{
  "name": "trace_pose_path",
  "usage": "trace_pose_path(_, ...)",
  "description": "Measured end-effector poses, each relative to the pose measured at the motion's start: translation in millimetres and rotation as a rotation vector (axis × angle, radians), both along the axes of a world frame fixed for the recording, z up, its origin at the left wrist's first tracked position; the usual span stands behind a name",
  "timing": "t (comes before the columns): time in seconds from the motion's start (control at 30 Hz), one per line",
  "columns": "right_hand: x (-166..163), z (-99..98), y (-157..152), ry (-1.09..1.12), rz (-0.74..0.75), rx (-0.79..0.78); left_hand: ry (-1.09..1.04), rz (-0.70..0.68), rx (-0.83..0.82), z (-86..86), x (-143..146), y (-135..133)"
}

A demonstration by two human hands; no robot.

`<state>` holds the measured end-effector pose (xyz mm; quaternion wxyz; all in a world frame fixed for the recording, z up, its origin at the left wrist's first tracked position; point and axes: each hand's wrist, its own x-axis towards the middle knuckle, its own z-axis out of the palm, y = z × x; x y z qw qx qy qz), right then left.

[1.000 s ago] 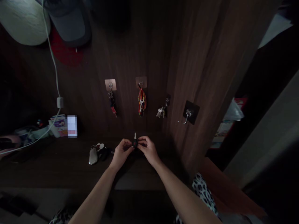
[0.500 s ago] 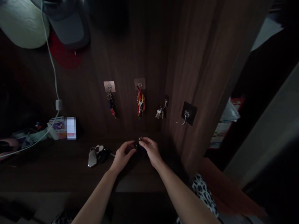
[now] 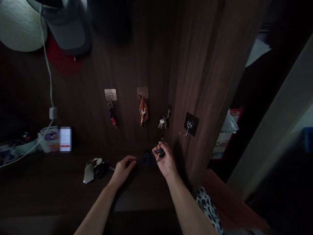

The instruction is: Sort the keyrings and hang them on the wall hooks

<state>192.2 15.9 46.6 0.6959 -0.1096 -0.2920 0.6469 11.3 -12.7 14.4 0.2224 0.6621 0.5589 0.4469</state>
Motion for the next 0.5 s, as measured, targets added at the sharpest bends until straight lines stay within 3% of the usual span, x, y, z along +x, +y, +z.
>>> trace_pose_path(0.3, 19.7, 34.5, -9.0, 0.180, -0.086, 0.106, 0.030, -0.026, -0.047, -1.7, -1.0, 1.5)
trace_pose_path(0.5, 19.9, 32.0, -7.9, 0.322, -0.020, 0.025, 0.033, -0.025, -0.060, -0.7, -0.7, 0.7)
